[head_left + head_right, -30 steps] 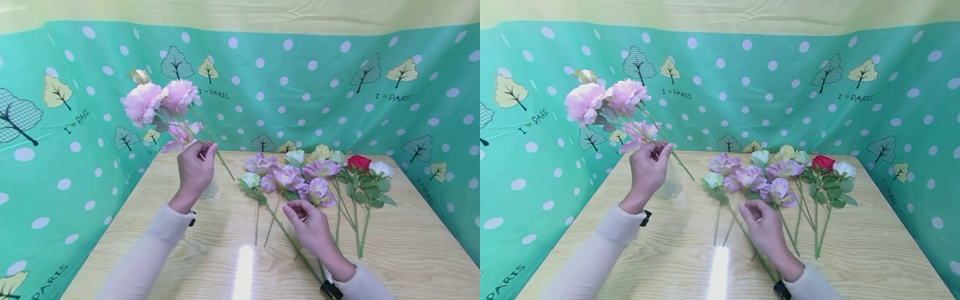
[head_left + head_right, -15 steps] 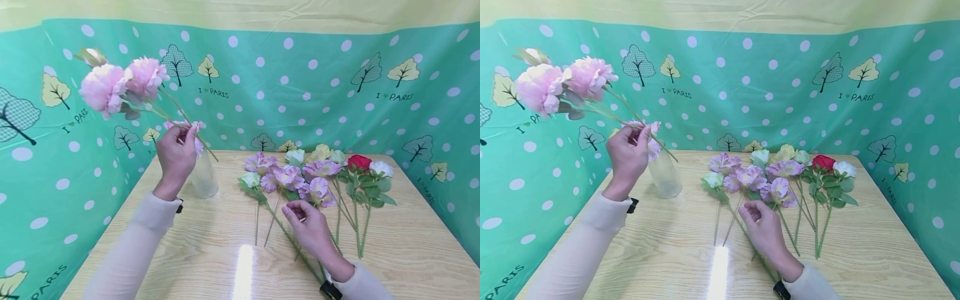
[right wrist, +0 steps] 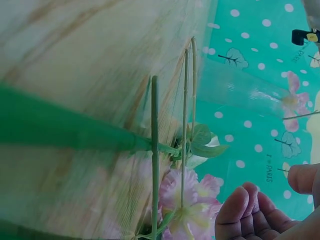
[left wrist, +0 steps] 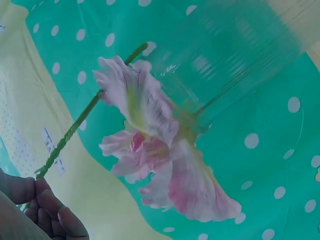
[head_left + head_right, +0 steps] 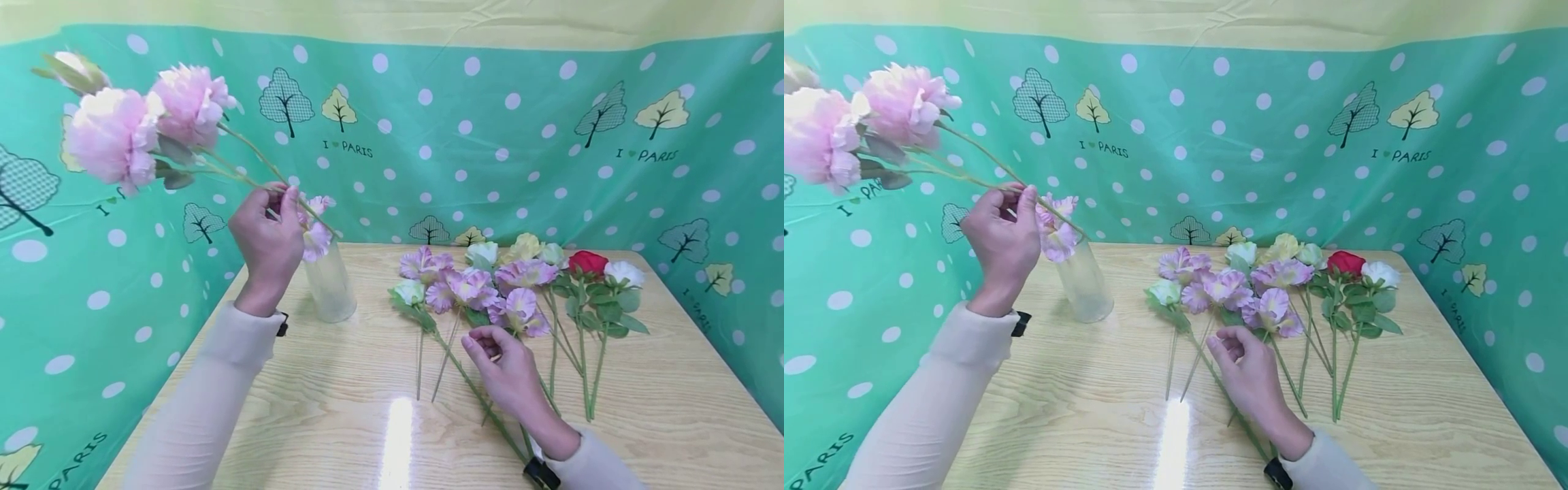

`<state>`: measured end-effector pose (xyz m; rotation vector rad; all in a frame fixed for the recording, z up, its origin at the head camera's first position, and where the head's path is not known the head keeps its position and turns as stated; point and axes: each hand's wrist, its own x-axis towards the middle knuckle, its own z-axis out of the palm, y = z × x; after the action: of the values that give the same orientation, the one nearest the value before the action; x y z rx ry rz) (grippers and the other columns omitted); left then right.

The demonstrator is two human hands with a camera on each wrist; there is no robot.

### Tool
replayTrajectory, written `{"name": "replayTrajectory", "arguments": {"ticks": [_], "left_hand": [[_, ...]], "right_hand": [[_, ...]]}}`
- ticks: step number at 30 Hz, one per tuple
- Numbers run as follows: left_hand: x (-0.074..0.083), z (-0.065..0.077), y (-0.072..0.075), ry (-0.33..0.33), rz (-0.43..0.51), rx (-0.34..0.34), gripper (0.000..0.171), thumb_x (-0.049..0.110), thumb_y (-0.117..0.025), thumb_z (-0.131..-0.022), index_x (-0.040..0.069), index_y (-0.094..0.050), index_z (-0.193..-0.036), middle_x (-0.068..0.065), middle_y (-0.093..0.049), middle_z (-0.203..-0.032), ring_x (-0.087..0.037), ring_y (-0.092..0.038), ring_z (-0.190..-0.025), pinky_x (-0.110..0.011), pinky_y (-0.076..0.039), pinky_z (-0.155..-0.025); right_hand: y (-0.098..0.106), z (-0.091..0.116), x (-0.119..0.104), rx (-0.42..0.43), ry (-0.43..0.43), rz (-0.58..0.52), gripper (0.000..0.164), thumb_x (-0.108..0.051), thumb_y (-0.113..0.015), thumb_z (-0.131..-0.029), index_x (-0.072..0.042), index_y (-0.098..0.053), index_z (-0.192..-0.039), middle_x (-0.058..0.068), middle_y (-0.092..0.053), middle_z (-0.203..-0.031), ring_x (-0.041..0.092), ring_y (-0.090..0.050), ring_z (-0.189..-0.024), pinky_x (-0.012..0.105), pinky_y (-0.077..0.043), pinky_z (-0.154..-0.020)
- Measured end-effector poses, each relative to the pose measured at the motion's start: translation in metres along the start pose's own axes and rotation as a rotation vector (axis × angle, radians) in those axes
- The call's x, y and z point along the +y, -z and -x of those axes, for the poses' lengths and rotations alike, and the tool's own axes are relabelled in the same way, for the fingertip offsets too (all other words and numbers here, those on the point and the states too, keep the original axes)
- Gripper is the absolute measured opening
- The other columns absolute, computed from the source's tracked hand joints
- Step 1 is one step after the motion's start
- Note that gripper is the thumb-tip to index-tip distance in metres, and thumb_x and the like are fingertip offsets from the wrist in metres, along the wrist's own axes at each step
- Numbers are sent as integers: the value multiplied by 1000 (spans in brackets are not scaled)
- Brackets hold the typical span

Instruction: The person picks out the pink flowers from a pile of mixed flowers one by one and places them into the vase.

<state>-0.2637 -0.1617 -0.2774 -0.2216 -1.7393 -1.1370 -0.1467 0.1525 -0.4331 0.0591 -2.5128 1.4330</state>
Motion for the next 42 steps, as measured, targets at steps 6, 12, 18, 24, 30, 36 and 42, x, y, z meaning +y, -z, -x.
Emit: {"name": "replayTrajectory", "arguments": {"ticks": [6, 12, 18, 24, 30, 36, 42], "left_hand": [[1, -7, 3, -81, -60, 21, 19, 7, -69, -97, -11, -71, -92, -21, -71, -85, -17, -56, -71, -24, -39, -65], [-11, -3, 1, -65, -214, -28, 19, 8, -67, -98, -10, -72, -92, -22, -69, -85, -33, -60, -77, -35, -43, -69], [-20, 7, -1, -8, -312, -157, 20, 10, -66, -99, -9, -71, -95, -22, -69, -87, -36, -61, -79, -42, -44, -67], [-28, 13, -3, -25, -361, -272, 20, 8, -69, -97, -9, -72, -87, -22, -70, -81, -38, -60, -74, -48, -45, -71], [-35, 18, -6, -19, -419, -318, 19, 8, -74, -93, -6, -73, -81, -20, -69, -80, -40, -59, -79, -56, -46, -79], [-41, 20, -7, -51, -492, -354, 22, 9, -77, -91, 1, -67, -73, -15, -61, -77, -39, -53, -78, -53, -43, -73], [-43, 19, -4, -6, -571, -487, 16, 12, -78, -91, -3, -79, -84, -18, -72, -79, -43, -57, -89, -56, -43, -90]], "right_hand": [[1, 0, 0, -2, -9, 0, 25, -27, -70, -100, -4, -71, -111, 3, -68, -93, 16, -61, -83, 24, -53, -69], [0, 0, 1, -14, -10, -1, 26, -26, -70, -100, -3, -71, -111, 3, -68, -94, 16, -61, -83, 24, -53, -70], [0, 1, 2, -22, -15, 4, 26, -28, -69, -100, -4, -70, -112, 3, -68, -94, 16, -61, -83, 24, -53, -70], [1, 2, 3, -21, -14, 10, 25, -27, -69, -100, -5, -71, -112, 3, -67, -94, 16, -61, -83, 24, -53, -70], [1, 2, 4, -33, -19, 11, 27, -28, -69, -100, -5, -70, -113, 3, -67, -95, 16, -60, -83, 24, -53, -71], [1, 2, 4, -41, -15, 17, 28, -30, -69, -100, -6, -70, -114, 2, -67, -95, 15, -60, -84, 25, -53, -72], [1, 2, 5, -41, -8, 25, 27, -30, -69, -101, -6, -70, -113, 2, -67, -95, 15, -61, -84, 25, -53, -73]]}}
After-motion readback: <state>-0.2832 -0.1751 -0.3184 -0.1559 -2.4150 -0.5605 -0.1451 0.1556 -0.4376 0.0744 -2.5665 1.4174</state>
